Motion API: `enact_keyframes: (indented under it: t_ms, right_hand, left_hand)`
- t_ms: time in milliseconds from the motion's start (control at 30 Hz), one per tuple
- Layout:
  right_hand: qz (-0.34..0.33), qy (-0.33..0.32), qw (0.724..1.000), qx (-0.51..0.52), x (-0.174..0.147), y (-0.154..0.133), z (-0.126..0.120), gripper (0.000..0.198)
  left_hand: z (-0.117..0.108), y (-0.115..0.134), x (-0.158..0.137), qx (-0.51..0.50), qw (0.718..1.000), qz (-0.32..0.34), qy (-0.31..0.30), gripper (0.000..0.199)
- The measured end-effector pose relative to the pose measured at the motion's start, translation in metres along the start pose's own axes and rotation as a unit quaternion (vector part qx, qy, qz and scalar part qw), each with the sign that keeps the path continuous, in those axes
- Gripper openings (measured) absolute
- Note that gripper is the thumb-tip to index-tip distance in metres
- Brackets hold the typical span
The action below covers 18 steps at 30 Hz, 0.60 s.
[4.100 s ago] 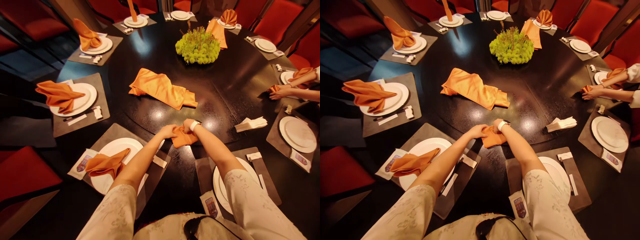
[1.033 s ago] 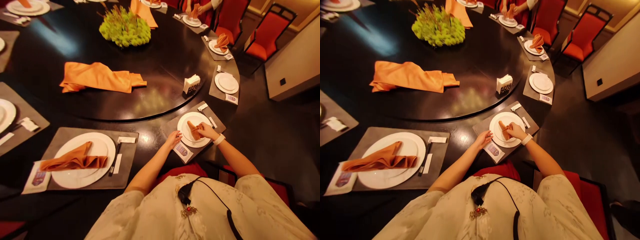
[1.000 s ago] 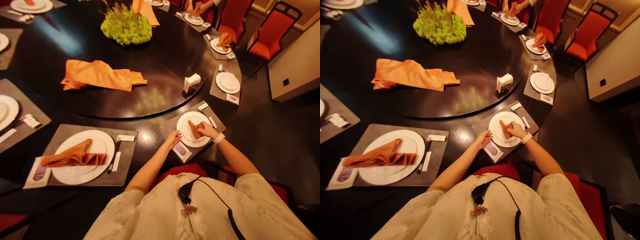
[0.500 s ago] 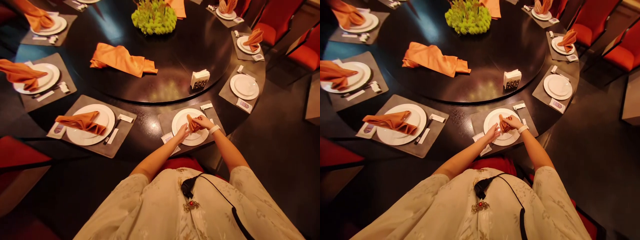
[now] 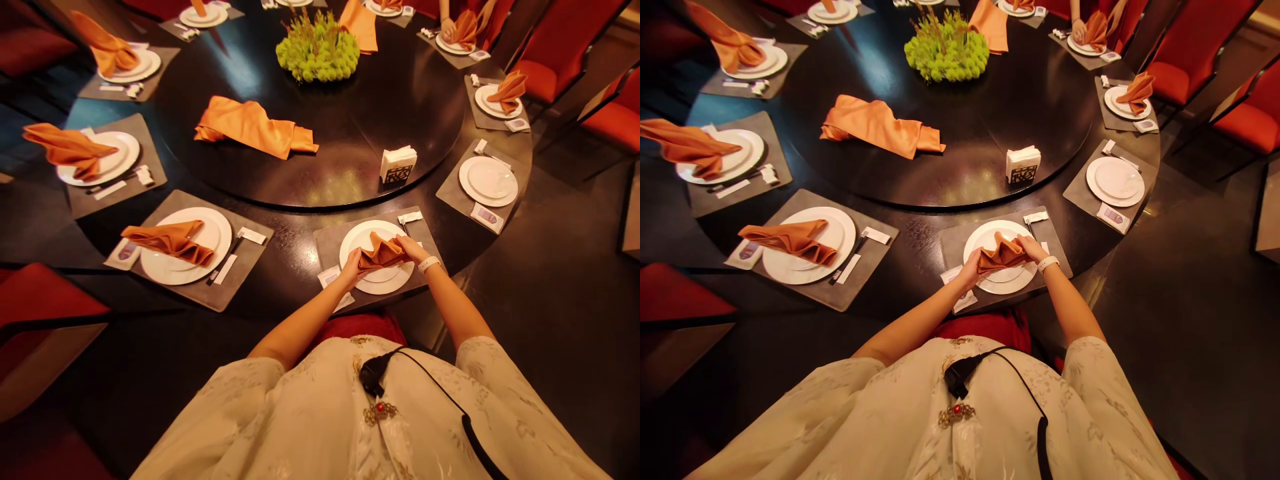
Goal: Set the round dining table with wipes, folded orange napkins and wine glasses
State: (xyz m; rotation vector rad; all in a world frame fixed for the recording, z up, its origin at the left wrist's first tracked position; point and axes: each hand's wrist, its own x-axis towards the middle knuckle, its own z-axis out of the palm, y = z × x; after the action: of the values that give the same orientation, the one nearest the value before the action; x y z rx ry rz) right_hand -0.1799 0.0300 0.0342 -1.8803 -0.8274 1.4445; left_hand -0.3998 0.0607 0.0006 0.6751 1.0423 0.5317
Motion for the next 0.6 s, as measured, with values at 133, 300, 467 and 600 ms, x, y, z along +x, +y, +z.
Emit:
enact_keyframes:
  t_ms: [133, 300, 467, 600]
  right_hand:
    - [0.007, 0.014, 1.0, 0.008, 0.003, 0.005, -0.003, 0.053]
    - [-0.006, 0.063, 0.998, 0.011, 0.007, 0.016, -0.004, 0.046]
    - [-0.037, 0.095, 0.995, 0.0, 0.009, 0.022, -0.002, 0.039]
    - [-0.053, 0.118, 0.992, -0.007, 0.005, 0.026, -0.001, 0.037]
  left_hand:
    - [-0.019, -0.013, 0.009, 0.089, 0.989, 0.089, 0.075, 0.052]
    - [-0.043, -0.023, 0.019, 0.174, 0.966, 0.126, 0.146, 0.042]
    - [-0.053, -0.02, 0.023, 0.189, 0.962, 0.116, 0.163, 0.03]
    - [-0.053, -0.017, 0.022, 0.202, 0.959, 0.114, 0.164, 0.022]
